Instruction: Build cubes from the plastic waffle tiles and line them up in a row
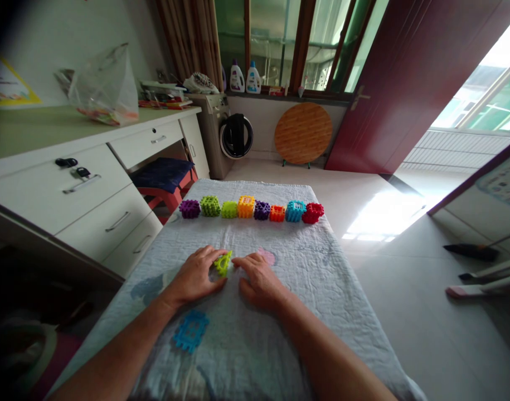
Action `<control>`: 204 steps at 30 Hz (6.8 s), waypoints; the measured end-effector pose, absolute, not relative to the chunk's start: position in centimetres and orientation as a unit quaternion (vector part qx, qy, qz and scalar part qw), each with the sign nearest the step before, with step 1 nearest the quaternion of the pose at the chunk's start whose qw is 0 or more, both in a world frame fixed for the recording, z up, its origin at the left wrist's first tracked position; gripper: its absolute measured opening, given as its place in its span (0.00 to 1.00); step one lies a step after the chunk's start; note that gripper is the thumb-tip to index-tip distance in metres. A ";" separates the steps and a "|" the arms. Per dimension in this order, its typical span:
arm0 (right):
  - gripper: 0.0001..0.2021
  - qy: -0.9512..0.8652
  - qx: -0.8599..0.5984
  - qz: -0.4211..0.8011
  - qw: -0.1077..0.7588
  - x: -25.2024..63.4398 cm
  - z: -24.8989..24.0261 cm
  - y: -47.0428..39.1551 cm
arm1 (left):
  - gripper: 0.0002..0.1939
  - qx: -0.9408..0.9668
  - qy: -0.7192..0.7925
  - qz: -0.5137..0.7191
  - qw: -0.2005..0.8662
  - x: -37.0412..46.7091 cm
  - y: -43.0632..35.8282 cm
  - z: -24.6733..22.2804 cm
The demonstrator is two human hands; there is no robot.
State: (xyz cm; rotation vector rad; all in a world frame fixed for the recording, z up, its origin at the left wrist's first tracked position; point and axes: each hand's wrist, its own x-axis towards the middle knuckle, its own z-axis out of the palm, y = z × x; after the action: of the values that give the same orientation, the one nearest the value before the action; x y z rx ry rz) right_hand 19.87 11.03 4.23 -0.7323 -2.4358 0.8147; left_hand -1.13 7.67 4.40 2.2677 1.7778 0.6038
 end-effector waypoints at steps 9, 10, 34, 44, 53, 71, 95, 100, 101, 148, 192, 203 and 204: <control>0.25 -0.883 -0.280 0.285 0.248 20.2 3.9 11.3 | 0.31 0.754 0.634 0.151 0.077 -1.6 7.5 4.3; 0.25 -0.883 -0.281 0.284 0.248 20.2 3.9 11.3 | 0.32 0.754 0.636 0.148 0.077 -1.6 7.5 4.3; 0.25 -0.881 -0.286 0.275 0.257 20.6 3.6 11.6 | 0.24 0.803 0.552 0.101 0.201 -3.6 9.8 6.2; 0.24 -0.883 -0.290 0.270 0.251 20.6 3.6 11.6 | 0.08 0.818 0.543 0.073 0.174 -4.1 10.5 6.1; 0.23 -0.887 -0.287 0.267 0.244 20.6 3.8 11.6 | 0.08 0.823 0.554 0.041 0.117 -3.7 10.0 6.4; 0.23 -0.888 -0.288 0.264 0.244 20.6 3.7 11.4 | 0.34 0.761 0.636 0.079 0.095 -0.1 8.5 5.9; 0.22 -0.893 -0.286 0.253 0.236 21.1 4.1 11.3 | 0.15 0.707 0.703 0.025 0.080 -1.5 8.6 6.3; 0.22 -0.894 -0.287 0.255 0.232 21.1 4.1 11.3 | 0.14 0.689 0.719 0.044 0.075 -2.0 9.7 6.0; 0.22 -0.893 -0.287 0.257 0.232 21.0 4.1 11.3 | 0.14 0.682 0.726 0.055 0.072 -2.1 10.2 6.2; 0.19 -0.888 -0.294 0.259 0.239 21.6 3.8 11.5 | 0.27 0.727 0.679 0.065 0.084 -5.2 11.7 9.9; 0.16 -0.883 -0.313 0.234 0.262 21.5 3.3 12.1 | 0.24 0.785 0.585 0.107 0.175 -4.2 7.8 6.2; 0.33 -0.887 -0.330 0.211 0.246 19.6 3.7 11.0 | 0.08 0.817 0.537 0.159 0.140 1.3 10.2 6.3; 0.33 -0.887 -0.341 0.201 0.236 19.5 3.6 11.0 | 0.08 0.810 0.541 0.170 0.150 1.5 10.4 6.0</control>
State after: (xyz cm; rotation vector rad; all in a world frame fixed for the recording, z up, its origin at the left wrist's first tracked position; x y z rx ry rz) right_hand 19.49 10.98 3.62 -0.9366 -2.4339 0.5517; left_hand 1.46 10.40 6.03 2.3279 1.5540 0.4888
